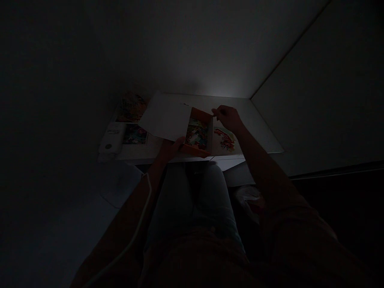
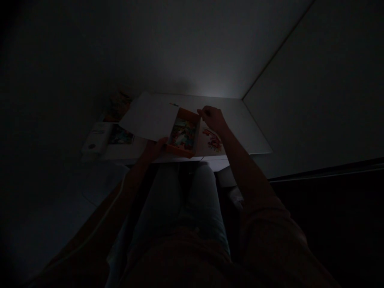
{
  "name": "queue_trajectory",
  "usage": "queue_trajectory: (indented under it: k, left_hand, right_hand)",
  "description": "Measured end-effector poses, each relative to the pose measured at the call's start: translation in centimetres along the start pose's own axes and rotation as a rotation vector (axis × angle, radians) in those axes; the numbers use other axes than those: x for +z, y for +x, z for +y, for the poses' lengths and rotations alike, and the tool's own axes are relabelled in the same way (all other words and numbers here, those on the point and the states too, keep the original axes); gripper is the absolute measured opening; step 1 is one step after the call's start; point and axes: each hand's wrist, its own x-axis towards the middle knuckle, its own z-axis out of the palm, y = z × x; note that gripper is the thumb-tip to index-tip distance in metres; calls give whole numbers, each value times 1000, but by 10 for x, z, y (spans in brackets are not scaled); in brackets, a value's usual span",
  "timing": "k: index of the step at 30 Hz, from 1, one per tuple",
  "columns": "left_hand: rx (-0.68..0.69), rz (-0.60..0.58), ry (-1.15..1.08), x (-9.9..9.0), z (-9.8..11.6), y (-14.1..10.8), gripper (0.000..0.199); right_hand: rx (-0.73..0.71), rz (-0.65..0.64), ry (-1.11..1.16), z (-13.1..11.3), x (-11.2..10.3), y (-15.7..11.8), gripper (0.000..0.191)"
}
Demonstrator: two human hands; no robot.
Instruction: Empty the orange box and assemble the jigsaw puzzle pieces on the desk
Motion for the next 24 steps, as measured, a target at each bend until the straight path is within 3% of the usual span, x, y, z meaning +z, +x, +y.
queue_trajectory:
  k: [4, 9, 12, 15, 20, 24]
  left_hand:
    - [15, -2, -2, 0, 2, -1, 78]
    - [23, -2, -18, -1, 4, 0, 70]
    - [9, 20, -20, -2, 4, 1, 72]
    - [5, 43, -15, -5, 1, 3, 74]
    - [23, 54, 22, -7, -2, 7, 58]
    - [18, 73, 35, -8, -3, 8, 67]
  right_hand:
    - [52, -24, -63, 61, -20, -39, 38]
    - [-110, -131, -75, 110, -23, -112, 56]
    - [-212, -220, -107, 115, -12, -143, 66]
    - [-225, -169, -166, 110, 2, -161, 68]
    - [-176, -125, -266, 98, 16, -176, 50]
    - [-99, -100, -275, 89, 12, -171, 43]
